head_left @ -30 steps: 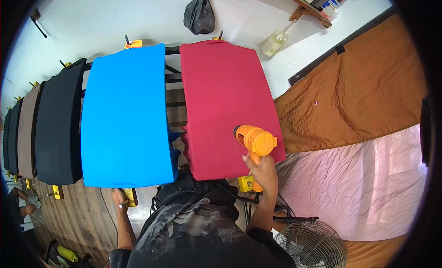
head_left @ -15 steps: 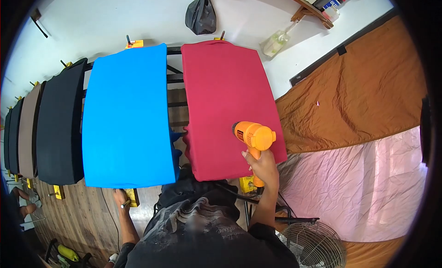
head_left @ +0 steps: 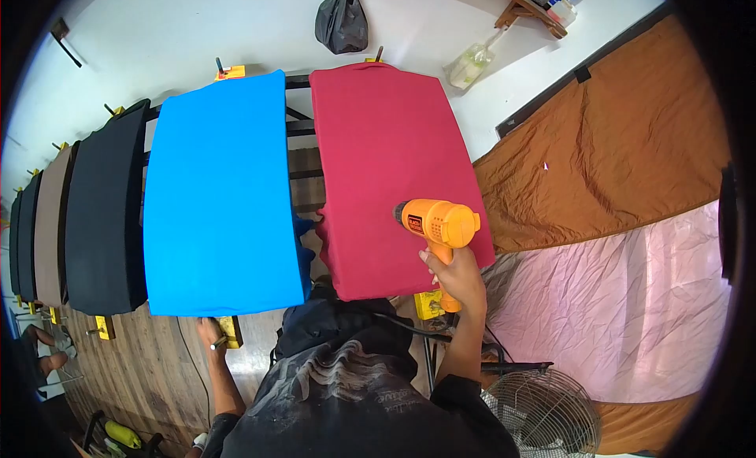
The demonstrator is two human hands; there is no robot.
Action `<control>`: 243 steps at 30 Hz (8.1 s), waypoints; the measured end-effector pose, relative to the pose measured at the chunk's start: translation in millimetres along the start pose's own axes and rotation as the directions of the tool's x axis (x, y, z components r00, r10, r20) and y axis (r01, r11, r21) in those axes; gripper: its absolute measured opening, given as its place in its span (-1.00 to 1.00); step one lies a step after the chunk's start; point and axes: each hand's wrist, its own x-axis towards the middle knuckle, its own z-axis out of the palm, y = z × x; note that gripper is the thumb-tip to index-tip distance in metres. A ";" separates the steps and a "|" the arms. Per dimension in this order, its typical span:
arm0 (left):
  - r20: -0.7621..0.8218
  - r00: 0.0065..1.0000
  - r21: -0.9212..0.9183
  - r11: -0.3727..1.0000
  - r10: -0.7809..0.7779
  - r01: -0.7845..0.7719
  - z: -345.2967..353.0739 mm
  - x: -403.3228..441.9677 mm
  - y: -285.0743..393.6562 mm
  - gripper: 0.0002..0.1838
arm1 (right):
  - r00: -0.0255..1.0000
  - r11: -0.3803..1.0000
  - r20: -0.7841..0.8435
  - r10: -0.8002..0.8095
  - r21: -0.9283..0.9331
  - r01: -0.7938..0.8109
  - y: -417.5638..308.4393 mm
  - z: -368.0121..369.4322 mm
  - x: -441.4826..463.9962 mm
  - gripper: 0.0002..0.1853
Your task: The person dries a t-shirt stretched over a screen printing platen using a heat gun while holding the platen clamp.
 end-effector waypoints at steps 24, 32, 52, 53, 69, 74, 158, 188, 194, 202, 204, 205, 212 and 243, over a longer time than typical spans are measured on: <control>0.158 0.987 -0.031 0.999 0.019 -0.014 -8.5 1.5 3.7 -0.62 | 0.995 0.978 -0.033 -0.097 -0.190 0.089 20.5 2.8 -31.2 -0.76; 0.156 0.987 -0.054 0.998 0.025 -0.017 -7.8 8.4 -6.9 -0.62 | 0.995 0.984 -0.018 -0.095 -0.155 0.091 23.5 4.0 -62.3 -0.79; 0.055 0.987 0.241 0.957 0.153 -0.161 2.1 28.9 -17.4 -0.47 | 0.998 0.995 -0.044 -0.041 0.094 0.045 55.2 18.9 -109.7 -0.79; 0.121 0.975 0.347 0.913 0.185 -0.216 -0.6 37.9 -30.2 -0.47 | 0.996 0.995 -0.065 -0.059 0.080 0.065 55.0 19.0 -111.7 -0.81; 0.025 0.995 0.200 0.974 0.099 -0.102 1.4 22.0 -11.5 -0.46 | 0.991 0.993 -0.133 -0.030 0.109 0.044 63.0 30.7 -130.0 -0.78; 0.031 0.997 0.190 0.978 0.076 -0.080 -1.7 14.4 -0.1 -0.47 | 0.987 0.994 -0.159 -0.036 0.099 0.053 57.4 30.9 -138.0 -0.79; 0.120 0.988 0.075 0.992 0.093 -0.102 -17.1 40.9 -65.0 -0.32 | 1.000 0.995 -0.012 0.009 0.098 -0.008 19.6 5.7 -50.9 -0.76; 0.071 0.997 0.235 0.971 0.024 -0.040 -18.8 36.3 -49.8 -0.18 | 1.000 1.000 0.015 -0.013 0.024 0.013 -16.2 4.5 -11.5 -0.77; 0.116 0.993 0.183 0.983 -0.010 -0.012 -17.2 31.6 -40.7 -0.23 | 0.995 0.999 0.103 0.016 -0.036 -0.012 -6.5 -4.1 -18.0 -0.71; 0.059 0.998 0.212 0.977 0.010 -0.022 -7.7 21.1 -20.6 -0.29 | 0.999 1.000 0.033 -0.005 0.015 0.005 -1.1 -5.7 -44.0 -0.71; 0.028 0.999 0.262 0.964 0.033 -0.040 -9.3 20.2 -24.3 -0.31 | 1.000 0.999 0.029 -0.001 -0.038 0.002 3.6 -3.6 -52.8 -0.70; 0.075 0.997 0.251 0.967 0.034 -0.052 -13.2 22.3 -28.3 -0.32 | 1.000 0.997 0.021 0.013 -0.076 -0.011 5.7 -2.7 -56.2 -0.70; 0.134 0.991 0.149 0.989 -0.010 -0.011 -9.6 27.9 -33.1 -0.33 | 0.999 0.995 -0.024 -0.042 -0.095 0.040 29.2 -2.8 -84.3 -0.71; 0.076 0.997 0.249 0.967 0.033 -0.051 -5.9 -3.2 21.6 -0.40 | 0.989 0.988 -0.023 0.149 0.046 -0.148 13.3 10.2 -118.0 -0.69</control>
